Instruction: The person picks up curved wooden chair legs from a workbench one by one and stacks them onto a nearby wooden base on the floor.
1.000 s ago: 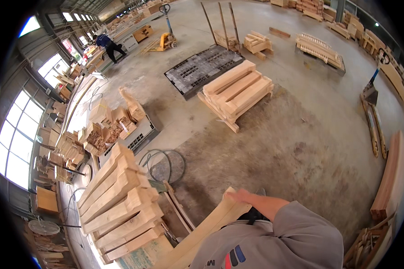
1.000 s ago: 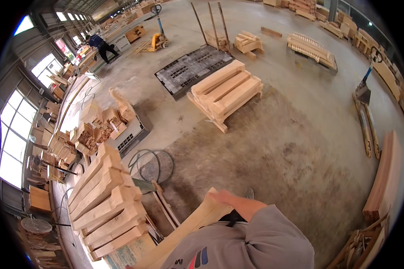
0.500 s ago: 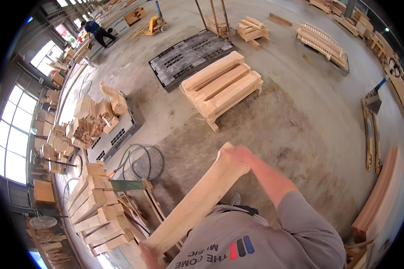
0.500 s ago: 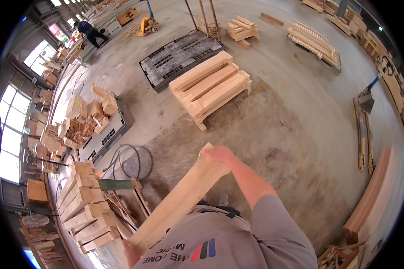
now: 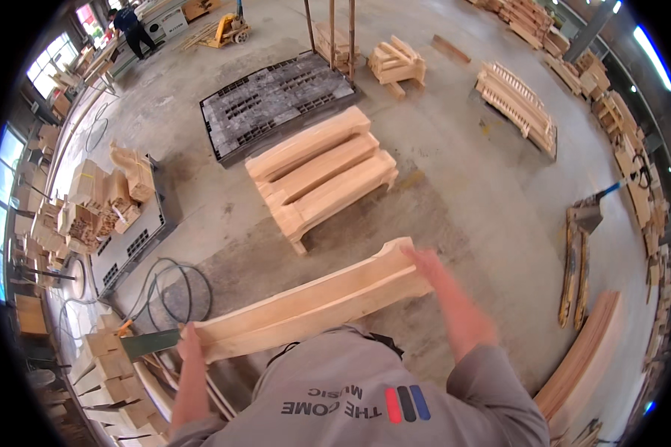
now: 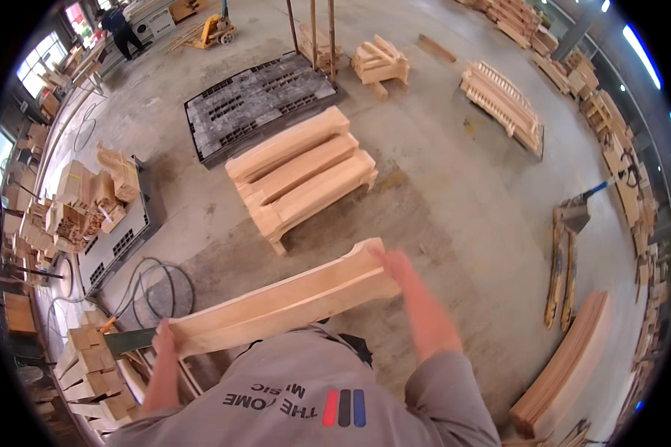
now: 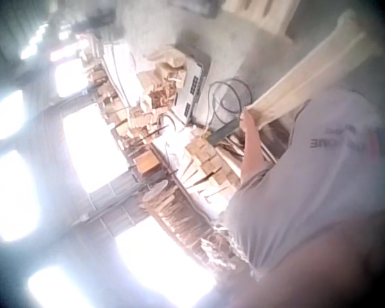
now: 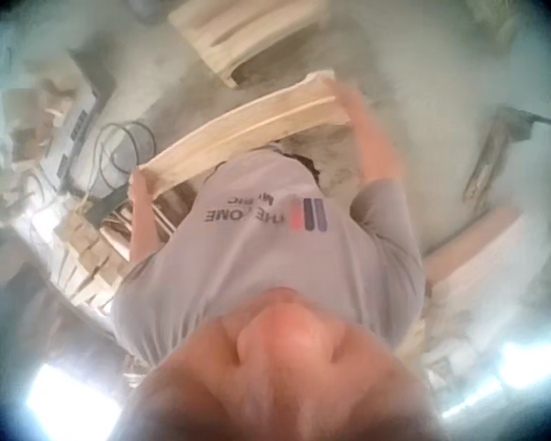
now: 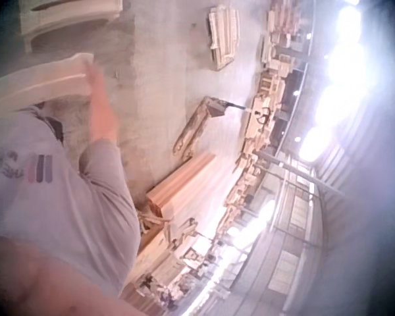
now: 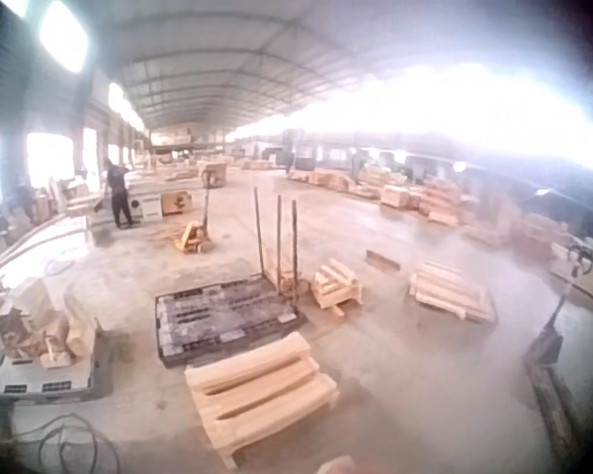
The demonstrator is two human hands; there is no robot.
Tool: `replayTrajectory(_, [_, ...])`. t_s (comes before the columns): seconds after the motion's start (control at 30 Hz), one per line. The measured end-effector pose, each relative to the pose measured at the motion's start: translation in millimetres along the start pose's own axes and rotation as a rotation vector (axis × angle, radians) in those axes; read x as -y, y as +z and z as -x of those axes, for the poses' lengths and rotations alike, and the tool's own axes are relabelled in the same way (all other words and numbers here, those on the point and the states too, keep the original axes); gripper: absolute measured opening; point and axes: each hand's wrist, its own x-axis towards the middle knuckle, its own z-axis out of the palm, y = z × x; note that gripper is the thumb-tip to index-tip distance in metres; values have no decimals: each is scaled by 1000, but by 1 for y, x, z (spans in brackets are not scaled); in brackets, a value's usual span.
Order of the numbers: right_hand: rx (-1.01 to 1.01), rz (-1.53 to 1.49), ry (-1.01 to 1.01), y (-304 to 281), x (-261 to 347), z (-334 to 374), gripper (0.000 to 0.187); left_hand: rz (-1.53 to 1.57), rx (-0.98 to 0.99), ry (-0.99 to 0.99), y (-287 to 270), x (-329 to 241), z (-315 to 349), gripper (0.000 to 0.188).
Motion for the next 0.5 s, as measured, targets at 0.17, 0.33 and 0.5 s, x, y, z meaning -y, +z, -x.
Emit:
replayTrajectory(0.17, [-9, -132, 2, -50, 15, -76, 63, 175, 149, -1, 45, -142, 49, 66])
replayTrajectory(0.33, [-28, -138, -43, -90, 48, -162, 69, 207, 146, -74, 97, -221, 63, 68])
replayTrajectory(0.5, [-9, -101, -9, -126, 78, -290, 64, 225, 131, -108, 178, -284, 81, 75])
